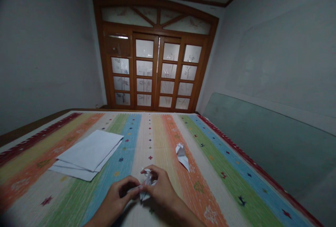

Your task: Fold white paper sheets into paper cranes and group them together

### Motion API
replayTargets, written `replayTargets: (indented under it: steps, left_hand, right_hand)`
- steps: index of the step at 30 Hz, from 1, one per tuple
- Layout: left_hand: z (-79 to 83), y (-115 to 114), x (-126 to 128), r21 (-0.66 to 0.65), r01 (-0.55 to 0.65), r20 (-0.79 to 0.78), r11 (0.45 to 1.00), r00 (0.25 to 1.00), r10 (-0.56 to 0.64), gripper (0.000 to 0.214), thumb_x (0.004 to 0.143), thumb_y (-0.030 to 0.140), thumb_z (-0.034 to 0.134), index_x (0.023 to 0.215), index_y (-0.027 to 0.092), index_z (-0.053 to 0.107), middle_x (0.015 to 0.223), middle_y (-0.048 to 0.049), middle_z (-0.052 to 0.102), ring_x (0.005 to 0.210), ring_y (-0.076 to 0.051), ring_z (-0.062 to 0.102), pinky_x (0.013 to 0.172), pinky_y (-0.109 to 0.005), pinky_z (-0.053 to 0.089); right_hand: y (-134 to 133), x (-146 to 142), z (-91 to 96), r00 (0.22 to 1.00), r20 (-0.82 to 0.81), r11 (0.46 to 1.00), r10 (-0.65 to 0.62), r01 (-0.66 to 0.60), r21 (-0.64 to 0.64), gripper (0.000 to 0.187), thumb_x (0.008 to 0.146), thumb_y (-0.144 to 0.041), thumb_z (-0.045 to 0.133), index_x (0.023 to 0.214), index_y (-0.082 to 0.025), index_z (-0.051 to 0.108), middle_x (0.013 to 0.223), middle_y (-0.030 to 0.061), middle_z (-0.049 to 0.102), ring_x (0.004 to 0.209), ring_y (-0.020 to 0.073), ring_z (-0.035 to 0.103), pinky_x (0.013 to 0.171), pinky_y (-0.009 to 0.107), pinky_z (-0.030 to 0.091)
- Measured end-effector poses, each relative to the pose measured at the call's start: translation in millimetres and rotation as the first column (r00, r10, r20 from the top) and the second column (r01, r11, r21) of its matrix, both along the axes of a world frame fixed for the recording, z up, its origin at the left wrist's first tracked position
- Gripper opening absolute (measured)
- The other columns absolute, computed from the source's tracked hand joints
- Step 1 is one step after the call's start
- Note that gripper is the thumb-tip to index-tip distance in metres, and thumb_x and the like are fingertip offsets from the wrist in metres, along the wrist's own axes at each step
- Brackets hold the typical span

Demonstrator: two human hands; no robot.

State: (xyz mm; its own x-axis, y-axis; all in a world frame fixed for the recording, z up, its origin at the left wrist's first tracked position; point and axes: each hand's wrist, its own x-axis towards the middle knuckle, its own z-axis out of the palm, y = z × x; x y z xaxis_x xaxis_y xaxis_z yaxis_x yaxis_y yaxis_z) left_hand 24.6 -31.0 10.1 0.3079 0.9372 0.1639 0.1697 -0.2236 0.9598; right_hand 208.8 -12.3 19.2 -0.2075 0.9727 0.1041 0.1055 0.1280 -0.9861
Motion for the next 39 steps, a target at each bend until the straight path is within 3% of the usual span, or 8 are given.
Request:
replayTargets:
  steps: [4, 11, 25, 28, 33, 36, 39]
  left_hand:
    - [-3.4, 0.4, 0.7, 0.020, 0.018, 0.039, 1.000, 0.999, -0.019, 0.018, 0.086, 0.035, 0.073, 0.084, 0.018, 0.070, 0.084, -0.0034, 0.075, 0.085, -0.022, 0.070, 0.078, -0.027, 0.052]
    - [-8.5, 3.3, 2.0, -0.069, 0.018, 0.112, 0.997, 0.994, -0.011, 0.028, 0.084, 0.043, 0.076, 0.087, 0.017, 0.068, 0.085, -0.0037, 0.074, 0.075, -0.021, 0.072, 0.067, -0.026, 0.056]
    - [0.2, 8.5, 0.3, -0.065, -0.046, 0.112, 0.997, 0.992, 0.053, 0.016, 0.072, 0.032, 0.077, 0.074, 0.017, 0.071, 0.075, -0.0040, 0.075, 0.074, -0.022, 0.071, 0.072, -0.029, 0.054]
    - [-2.4, 9.9, -0.2, -0.062, -0.045, 0.113, 0.997, 0.992, 0.052, 0.016, 0.073, 0.031, 0.077, 0.076, 0.017, 0.071, 0.075, -0.0041, 0.075, 0.074, -0.022, 0.071, 0.073, -0.030, 0.054]
    - [-12.4, 10.1, -1.3, -0.097, 0.031, 0.167, 0.995, 0.986, -0.014, 0.029, 0.079, 0.036, 0.077, 0.103, 0.019, 0.072, 0.094, -0.0074, 0.079, 0.088, -0.025, 0.075, 0.085, -0.035, 0.057]
    - [-11.7, 9.7, -1.7, -0.075, -0.007, 0.187, 0.997, 0.982, 0.021, 0.037, 0.079, 0.042, 0.078, 0.109, 0.021, 0.072, 0.114, -0.0108, 0.076, 0.110, -0.028, 0.070, 0.100, -0.039, 0.053]
    - [-8.6, 10.0, -2.8, -0.070, -0.069, 0.186, 0.995, 0.979, 0.081, 0.044, 0.077, 0.051, 0.078, 0.107, 0.020, 0.072, 0.113, -0.0124, 0.075, 0.109, -0.030, 0.069, 0.095, -0.040, 0.056]
  right_hand:
    - [-0.4, 0.6, 3.1, 0.993, -0.071, 0.995, 0.091, -0.093, -0.035, 0.046, 0.060, -0.029, 0.087, 0.100, -0.019, 0.066, 0.072, -0.0017, 0.067, 0.069, 0.0190, 0.064, 0.071, 0.033, 0.048]
    - [0.3, 2.2, 1.2, 0.979, -0.119, 0.986, 0.163, -0.166, -0.011, 0.057, 0.063, -0.029, 0.087, 0.112, -0.023, 0.060, 0.089, 0.0024, 0.071, 0.084, 0.0220, 0.069, 0.079, 0.036, 0.050]
    - [2.6, 9.2, 1.4, 0.963, -0.076, 0.966, 0.260, -0.259, 0.020, 0.061, 0.067, -0.026, 0.083, 0.122, -0.024, 0.056, 0.086, -0.0002, 0.068, 0.082, 0.0203, 0.065, 0.076, 0.032, 0.048]
    - [6.1, 11.3, -0.3, 0.973, -0.048, 0.974, 0.226, -0.225, 0.035, 0.051, 0.067, -0.024, 0.080, 0.114, -0.022, 0.061, 0.081, -0.0014, 0.065, 0.080, 0.0195, 0.064, 0.075, 0.031, 0.046]
    - [8.2, 13.1, 3.7, 0.990, 0.037, 0.988, 0.136, -0.139, 0.066, 0.043, 0.064, -0.016, 0.075, 0.106, -0.022, 0.066, 0.081, -0.0011, 0.064, 0.078, 0.0192, 0.062, 0.073, 0.031, 0.047]
    - [9.9, 17.1, 10.4, 0.996, 0.073, 0.993, 0.051, -0.059, 0.106, 0.038, 0.065, -0.018, 0.077, 0.103, -0.021, 0.068, 0.088, 0.0010, 0.066, 0.082, 0.0206, 0.063, 0.077, 0.032, 0.049]
    - [15.8, 26.0, 16.2, 0.992, 0.101, 0.983, -0.072, 0.054, 0.173, 0.033, 0.070, -0.024, 0.077, 0.102, -0.020, 0.069, 0.093, 0.0035, 0.069, 0.083, 0.0217, 0.064, 0.077, 0.034, 0.051]
